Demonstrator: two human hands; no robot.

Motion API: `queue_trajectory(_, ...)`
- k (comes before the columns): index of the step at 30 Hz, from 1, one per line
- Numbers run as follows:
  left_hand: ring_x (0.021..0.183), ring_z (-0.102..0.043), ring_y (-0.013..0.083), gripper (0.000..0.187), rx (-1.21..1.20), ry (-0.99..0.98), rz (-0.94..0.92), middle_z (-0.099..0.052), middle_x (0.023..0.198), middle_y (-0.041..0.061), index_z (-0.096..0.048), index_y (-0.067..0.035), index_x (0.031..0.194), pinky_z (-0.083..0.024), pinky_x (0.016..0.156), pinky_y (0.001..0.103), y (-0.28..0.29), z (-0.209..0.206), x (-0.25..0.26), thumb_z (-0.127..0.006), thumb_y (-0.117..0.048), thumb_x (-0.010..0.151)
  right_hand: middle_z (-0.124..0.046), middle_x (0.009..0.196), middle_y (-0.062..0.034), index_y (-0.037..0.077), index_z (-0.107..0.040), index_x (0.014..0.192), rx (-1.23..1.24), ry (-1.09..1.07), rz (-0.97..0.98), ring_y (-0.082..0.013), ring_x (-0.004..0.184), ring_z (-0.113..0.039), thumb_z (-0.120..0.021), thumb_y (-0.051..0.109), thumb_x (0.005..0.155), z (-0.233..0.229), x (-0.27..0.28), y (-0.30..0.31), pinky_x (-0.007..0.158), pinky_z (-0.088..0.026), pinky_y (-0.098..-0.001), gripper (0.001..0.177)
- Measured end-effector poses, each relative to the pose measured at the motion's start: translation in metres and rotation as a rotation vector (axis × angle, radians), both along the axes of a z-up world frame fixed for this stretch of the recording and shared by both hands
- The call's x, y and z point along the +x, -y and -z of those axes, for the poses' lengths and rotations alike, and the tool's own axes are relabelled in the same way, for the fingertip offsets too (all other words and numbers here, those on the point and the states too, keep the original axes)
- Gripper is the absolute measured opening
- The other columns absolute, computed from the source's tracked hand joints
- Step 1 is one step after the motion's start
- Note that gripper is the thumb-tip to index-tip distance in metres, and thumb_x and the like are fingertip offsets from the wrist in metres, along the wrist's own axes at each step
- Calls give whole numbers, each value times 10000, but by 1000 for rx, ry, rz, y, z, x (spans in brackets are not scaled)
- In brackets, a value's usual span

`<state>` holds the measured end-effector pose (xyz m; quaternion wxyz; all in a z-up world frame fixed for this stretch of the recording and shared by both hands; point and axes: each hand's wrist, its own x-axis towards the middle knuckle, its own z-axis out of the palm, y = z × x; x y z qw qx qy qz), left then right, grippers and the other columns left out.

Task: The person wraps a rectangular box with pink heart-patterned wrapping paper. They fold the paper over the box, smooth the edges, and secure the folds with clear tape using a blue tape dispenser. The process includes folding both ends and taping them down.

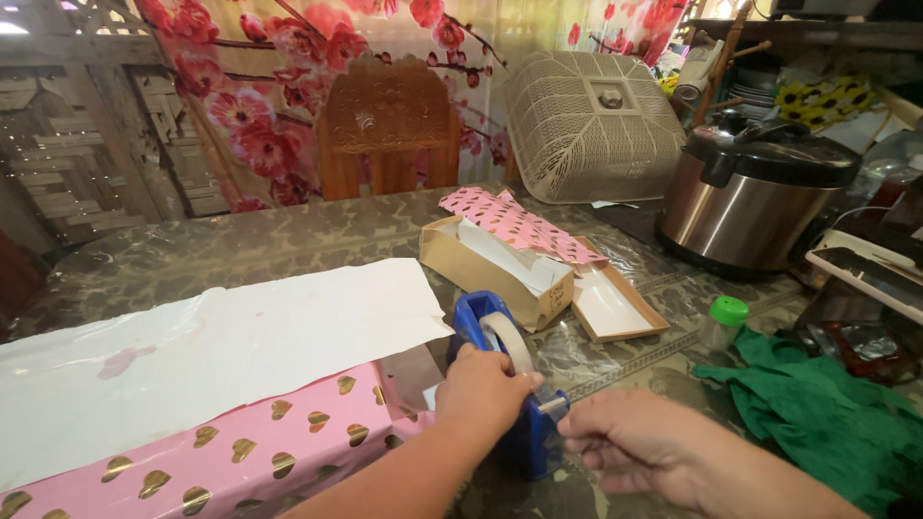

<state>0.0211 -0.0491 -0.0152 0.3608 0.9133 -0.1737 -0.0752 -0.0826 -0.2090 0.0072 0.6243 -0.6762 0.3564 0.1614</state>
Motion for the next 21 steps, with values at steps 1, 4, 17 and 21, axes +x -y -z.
queue_trajectory(1,1092,-652,304,407,-3,1,-4,-624,1195,101,-801,-133,958,-529,945,459,0,-2,-1,-789,-499,781,-677,726,43,171,-699,827,-18,-11,31,-124,696,-606,-758,196,840,-2,1,-1,809,-544,-427,65)
queue_trajectory(4,1128,-643,294,398,87,19,22,-612,1242,89,-789,-118,983,-530,950,462,-2,-8,-1,-786,-473,804,-682,736,46,164,-694,828,-13,-41,41,-121,708,-613,-753,233,863,-5,0,-3,833,-531,-421,97)
queue_trajectory(17,1203,-552,271,408,304,189,75,-579,1229,74,-778,-130,1060,-450,1002,498,3,-12,-6,-763,-471,836,-673,698,-4,85,-692,804,-162,88,-11,-102,611,-550,-779,263,895,16,2,-6,556,-358,-274,219)
queue_trajectory(21,1191,-554,275,402,305,198,69,-586,1212,73,-783,-127,1050,-437,1008,505,2,-11,-6,-758,-470,842,-712,684,-51,18,-728,773,-266,237,-109,-125,615,-596,-791,199,847,33,10,4,603,-493,-260,205)
